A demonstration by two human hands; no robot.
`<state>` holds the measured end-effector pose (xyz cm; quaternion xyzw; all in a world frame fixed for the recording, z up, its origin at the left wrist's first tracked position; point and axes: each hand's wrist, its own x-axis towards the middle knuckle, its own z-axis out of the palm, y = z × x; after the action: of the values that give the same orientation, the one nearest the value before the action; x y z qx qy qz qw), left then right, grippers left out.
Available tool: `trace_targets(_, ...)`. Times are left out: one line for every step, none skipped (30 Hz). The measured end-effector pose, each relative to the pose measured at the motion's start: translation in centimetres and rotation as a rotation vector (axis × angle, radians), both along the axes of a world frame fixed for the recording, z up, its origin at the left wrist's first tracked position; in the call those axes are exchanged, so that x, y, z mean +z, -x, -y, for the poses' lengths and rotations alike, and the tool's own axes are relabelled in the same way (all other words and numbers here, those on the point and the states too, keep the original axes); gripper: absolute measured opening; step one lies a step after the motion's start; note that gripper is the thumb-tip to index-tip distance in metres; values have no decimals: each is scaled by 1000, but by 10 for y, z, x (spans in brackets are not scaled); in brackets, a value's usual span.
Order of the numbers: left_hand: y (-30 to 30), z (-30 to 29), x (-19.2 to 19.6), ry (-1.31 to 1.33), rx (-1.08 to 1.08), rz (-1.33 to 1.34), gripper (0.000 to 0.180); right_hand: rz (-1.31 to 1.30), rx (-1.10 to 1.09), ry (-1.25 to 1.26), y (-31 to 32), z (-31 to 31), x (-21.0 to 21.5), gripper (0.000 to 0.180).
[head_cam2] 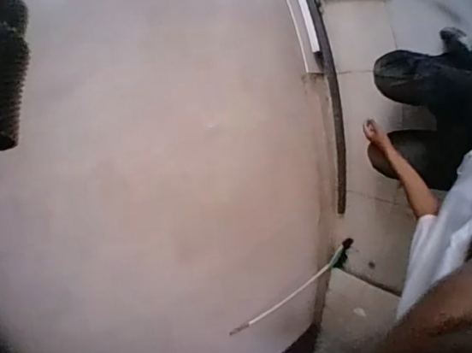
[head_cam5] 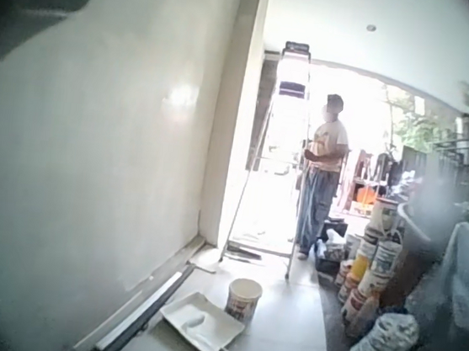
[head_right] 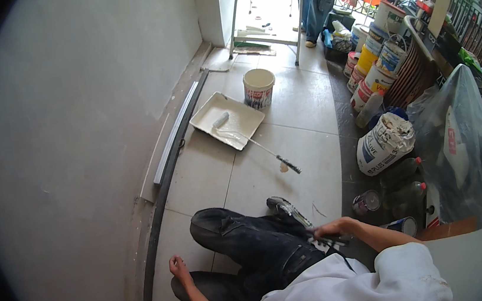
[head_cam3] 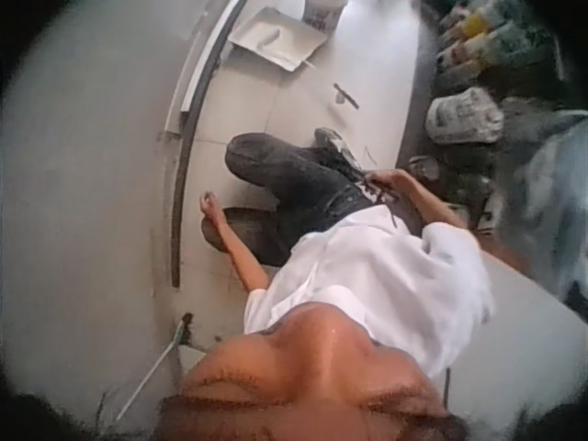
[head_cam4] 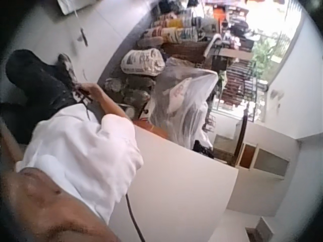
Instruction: The person paints a wall using a paint roller, dipping the roller into a paint tray to load it with paint from a paint bucket.
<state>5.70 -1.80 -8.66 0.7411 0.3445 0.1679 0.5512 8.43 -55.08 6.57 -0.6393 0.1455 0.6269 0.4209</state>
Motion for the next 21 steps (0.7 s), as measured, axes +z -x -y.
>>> trace_targets(3, -3, 0, -7, 6, -10, 28, -147, -152, -76, -7, -1, -9, 67)
trace_targets(8, -7, 0, 18, 20, -11, 28, -80, -215, -33, -15, -24, 6, 67)
trace_targets(10, -7, 2, 52, 24, -9, 28, -9, -288, 17, -18, -47, 26, 66)
trace_targets(6, 3, 8, 93, -5, -33, 29, -19, -304, 29, -14, -50, 27, 66)
trace_targets(8, -3, 7, 89, 0, -38, 29, 66, -133, 79, -16, -56, 27, 66)
trace_targets(9, -11, 3, 72, -9, -36, 29, 149, 38, 131, -16, -58, 27, 66)
trace_targets(12, -16, -3, 55, -18, -35, 29, 142, 40, 130, -17, -47, 9, 66)
trace_targets(7, -5, -3, 68, -37, -49, 29, 158, 21, 103, -13, -22, -20, 64)
trace_targets(6, -2, 1, 77, 0, -20, 29, 160, 9, 63, -7, -29, -14, 62)
trace_targets(5, 0, 5, 86, 36, 8, 30, 47, -80, 206, -6, -25, -3, 64)
trace_targets(3, 1, 11, 86, 19, -14, 30, -72, -102, 240, -5, -15, -2, 66)
trace_targets(5, -1, 12, 69, 14, -46, 30, -19, -28, 188, -2, -15, 8, 71)
trace_targets(7, -4, 13, 51, 8, -76, 30, 36, 43, 136, 2, -17, 22, 77)
trace_targets(7, -6, 17, 60, -13, -76, 31, 20, 33, 135, 3, -15, 31, 77)
trace_targets(7, -5, 16, 62, -23, -84, 31, 170, 91, 120, -1, -13, 36, 81)
trace_targets(7, -4, 15, 63, -5, -72, 30, 322, 150, 107, -4, -11, 39, 86)
trace_targets(2, -3, 14, 64, 14, -50, 30, 328, 143, 111, -10, -14, 40, 86)
trace_targets(0, 1, 13, 74, -2, -47, 30, 572, 120, 230, -14, -19, 39, 86)
trace_targets(-1, 3, 14, 78, 3, -57, 30, 818, 99, 352, -20, -25, 40, 85)
trace_targets(-1, 3, 16, 80, 10, -66, 30, 710, 78, 241, -26, -29, 35, 86)
trace_targets(-2, 1, 12, 88, 5, -47, 30, 613, 61, 129, -40, -39, 36, 86)
